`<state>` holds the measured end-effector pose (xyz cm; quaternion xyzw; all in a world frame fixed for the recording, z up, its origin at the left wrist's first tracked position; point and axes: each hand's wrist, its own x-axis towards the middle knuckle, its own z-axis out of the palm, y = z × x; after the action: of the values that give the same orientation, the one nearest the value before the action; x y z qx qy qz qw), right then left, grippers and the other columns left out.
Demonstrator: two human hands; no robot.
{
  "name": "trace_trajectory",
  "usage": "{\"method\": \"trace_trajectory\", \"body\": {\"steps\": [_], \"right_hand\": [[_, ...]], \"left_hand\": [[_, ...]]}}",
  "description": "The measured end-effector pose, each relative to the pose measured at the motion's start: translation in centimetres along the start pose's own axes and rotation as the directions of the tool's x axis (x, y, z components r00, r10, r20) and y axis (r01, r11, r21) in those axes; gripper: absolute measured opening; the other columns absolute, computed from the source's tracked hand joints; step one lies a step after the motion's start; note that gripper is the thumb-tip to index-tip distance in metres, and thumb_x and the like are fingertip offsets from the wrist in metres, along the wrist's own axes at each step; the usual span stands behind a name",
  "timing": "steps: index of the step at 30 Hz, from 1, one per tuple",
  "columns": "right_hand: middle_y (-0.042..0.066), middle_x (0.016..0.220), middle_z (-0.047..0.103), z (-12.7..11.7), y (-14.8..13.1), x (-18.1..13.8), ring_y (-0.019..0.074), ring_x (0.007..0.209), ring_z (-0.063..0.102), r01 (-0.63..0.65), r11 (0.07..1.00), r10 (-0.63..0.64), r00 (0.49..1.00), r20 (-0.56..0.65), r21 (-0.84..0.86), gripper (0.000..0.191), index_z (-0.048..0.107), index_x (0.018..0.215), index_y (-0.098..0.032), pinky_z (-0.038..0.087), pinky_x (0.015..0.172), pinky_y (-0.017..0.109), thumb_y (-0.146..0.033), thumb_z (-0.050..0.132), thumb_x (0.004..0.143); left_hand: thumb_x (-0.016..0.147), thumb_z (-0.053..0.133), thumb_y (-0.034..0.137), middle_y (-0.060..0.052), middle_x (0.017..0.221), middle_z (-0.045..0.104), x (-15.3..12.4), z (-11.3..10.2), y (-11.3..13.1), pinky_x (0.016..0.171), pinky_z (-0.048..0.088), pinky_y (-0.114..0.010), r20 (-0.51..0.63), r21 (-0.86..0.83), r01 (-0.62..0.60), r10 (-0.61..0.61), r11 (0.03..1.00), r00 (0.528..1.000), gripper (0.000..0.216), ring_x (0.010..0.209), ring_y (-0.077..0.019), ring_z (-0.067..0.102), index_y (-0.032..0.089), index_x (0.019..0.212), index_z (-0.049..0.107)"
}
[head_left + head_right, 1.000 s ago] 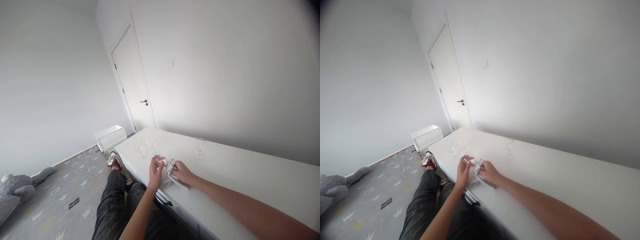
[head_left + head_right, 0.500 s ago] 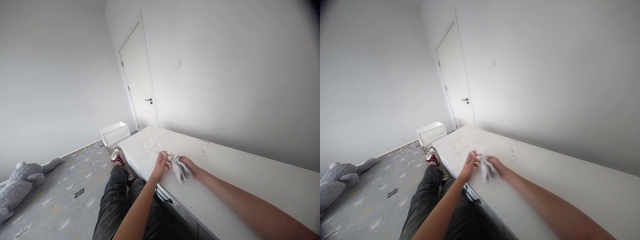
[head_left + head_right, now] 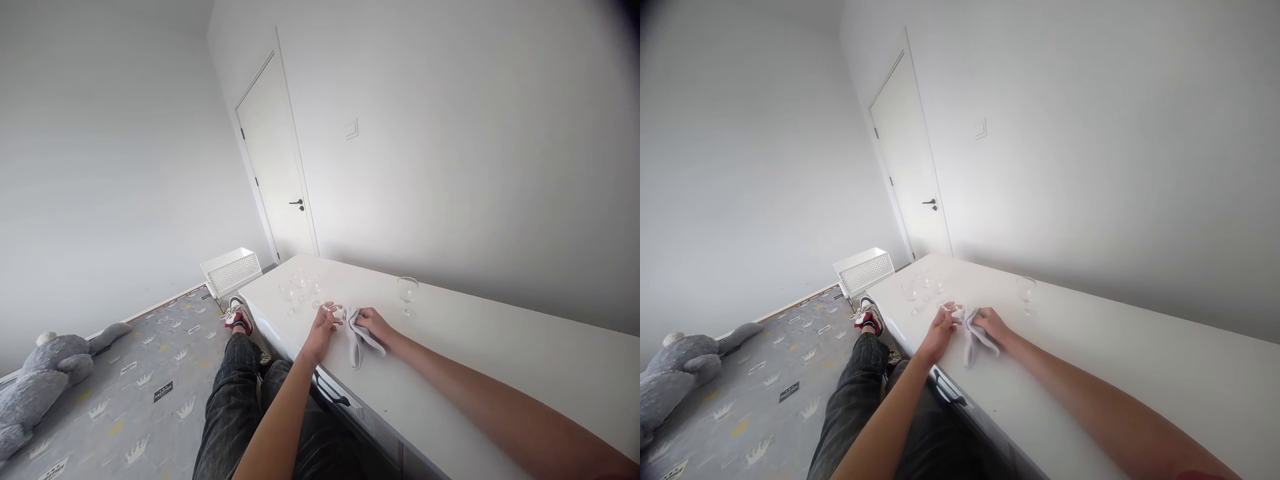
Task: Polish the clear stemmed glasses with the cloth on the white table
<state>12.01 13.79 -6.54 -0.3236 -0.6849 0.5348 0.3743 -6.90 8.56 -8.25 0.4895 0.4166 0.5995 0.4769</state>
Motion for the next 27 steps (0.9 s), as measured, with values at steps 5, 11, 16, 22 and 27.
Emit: {"method": "trace_trajectory", "body": {"steps": [5, 11, 16, 22, 27], "right_hand": [[0.0, 0.073, 0.067, 0.8, 0.1, -0.5, 0.0203, 0.077, 0.059, 0.063, 0.998, -0.063, 0.998, -0.009, -0.016, 0.015, 0.07, 0.075, -0.018, 0.044, 0.075, 0.031, -0.032, 0.073, 0.068], [0.003, 0.076, 0.069, 1.5, 0.5, -0.5, 0.0225, 0.079, 0.062, 0.004, 0.997, 0.003, 0.997, -0.082, 0.081, 0.02, 0.068, 0.074, -0.019, 0.048, 0.074, 0.033, -0.039, 0.065, 0.077], [0.003, 0.082, 0.07, 2.0, 1.0, -0.7, 0.0228, 0.079, 0.065, -0.006, 0.903, 0.122, 0.962, -0.243, 0.429, 0.026, 0.069, 0.087, -0.021, 0.052, 0.074, 0.034, -0.045, 0.069, 0.077], [0.006, 0.119, 0.07, 1.7, 1.3, -0.9, 0.0245, 0.112, 0.064, 0.099, 0.858, 0.164, 0.877, -0.451, 0.504, 0.035, 0.066, 0.109, -0.024, 0.053, 0.09, 0.034, -0.048, 0.065, 0.083], [0.005, 0.119, 0.071, 2.3, -0.3, -1.7, 0.0248, 0.113, 0.065, 0.048, 0.832, 0.175, 0.923, -0.344, 0.552, 0.036, 0.066, 0.111, -0.025, 0.053, 0.09, 0.033, -0.043, 0.07, 0.08]], "left_hand": [[0.092, 0.065, 0.065, -0.009, 0.142, 0.062, -0.1, 0.0, 0.3, 0.085, 0.046, -0.03, -0.023, -0.038, -0.014, 0.014, 0.999, 1.0, 0.058, 0.091, -0.0134, 0.062, 0.027, 0.136, 0.058], [0.091, 0.067, 0.064, -0.009, 0.143, 0.062, -0.8, 0.5, 0.7, 0.082, 0.048, -0.03, -0.055, -0.079, -0.012, 0.008, 0.997, 0.998, 0.057, 0.092, -0.0135, 0.062, 0.029, 0.135, 0.059], [0.09, 0.068, 0.064, -0.01, 0.146, 0.059, -2.1, 1.8, 1.2, 0.088, 0.052, -0.033, -0.136, -0.073, -0.157, 0.146, 0.985, 0.98, 0.063, 0.093, -0.0142, 0.063, 0.03, 0.14, 0.051], [0.094, 0.069, 0.055, -0.015, 0.146, 0.056, -3.2, 2.5, 3.8, 0.096, 0.055, -0.04, -0.323, 0.122, -0.272, 0.297, 0.955, 0.899, 0.056, 0.109, -0.0206, 0.066, 0.026, 0.136, 0.046], [0.093, 0.071, 0.05, -0.014, 0.141, 0.06, -4.5, 2.0, 4.7, 0.094, 0.056, -0.039, -0.421, 0.273, -0.26, 0.358, 0.926, 0.834, 0.052, 0.101, -0.0195, 0.07, 0.026, 0.132, 0.046]]}}
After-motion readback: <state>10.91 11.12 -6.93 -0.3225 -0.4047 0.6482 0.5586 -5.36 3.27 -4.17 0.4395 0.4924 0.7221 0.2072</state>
